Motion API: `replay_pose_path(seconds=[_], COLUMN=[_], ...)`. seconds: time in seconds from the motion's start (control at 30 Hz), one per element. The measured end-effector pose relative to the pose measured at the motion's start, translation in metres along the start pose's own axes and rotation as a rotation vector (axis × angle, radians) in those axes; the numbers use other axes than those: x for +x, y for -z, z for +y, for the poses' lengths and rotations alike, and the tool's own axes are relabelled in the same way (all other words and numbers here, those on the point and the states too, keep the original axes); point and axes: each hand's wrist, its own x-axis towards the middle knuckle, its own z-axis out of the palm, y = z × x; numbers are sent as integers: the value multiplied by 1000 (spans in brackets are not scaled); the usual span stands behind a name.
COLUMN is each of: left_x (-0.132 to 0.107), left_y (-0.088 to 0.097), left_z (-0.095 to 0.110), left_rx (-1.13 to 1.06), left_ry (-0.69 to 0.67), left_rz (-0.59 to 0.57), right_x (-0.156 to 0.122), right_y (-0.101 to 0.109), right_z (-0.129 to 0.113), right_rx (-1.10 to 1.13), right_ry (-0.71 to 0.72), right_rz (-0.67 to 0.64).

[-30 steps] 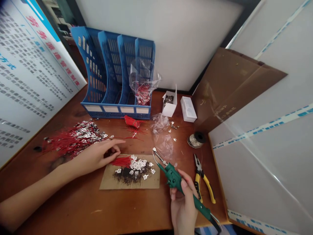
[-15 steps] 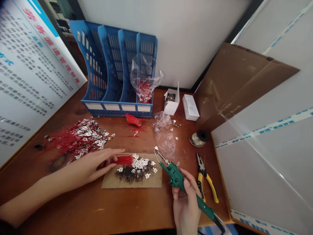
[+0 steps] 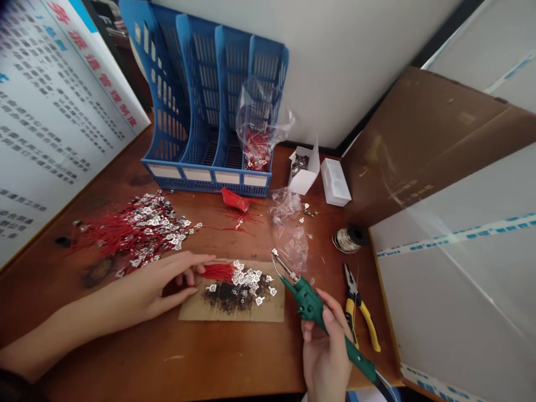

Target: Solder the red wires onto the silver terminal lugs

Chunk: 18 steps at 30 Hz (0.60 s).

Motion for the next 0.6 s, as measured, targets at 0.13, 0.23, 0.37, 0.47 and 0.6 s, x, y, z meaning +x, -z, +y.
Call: replay_pose_path(seconds=[0.13,0.23,0.37,0.47,0.6], left_x=[-2,-6,-12,-15,-16], left_y=[-1,5,25,36,37], left_z=[-2,4,10,7,3], left_rx=[-44,-7,149,224,248], left_ry=[4,8,93,129,118], left_rz=[6,47,-24,-81,-111], right_x=[1,0,-1,-1,-1], right_y=[2,3,2,1,1], right_z=[4,4,2,1,1], right_rx=[-6,-9,-28,-39,-43], right_ry=[61,64,66,52,50], right_rz=[-55,-48,-51,-30,-12])
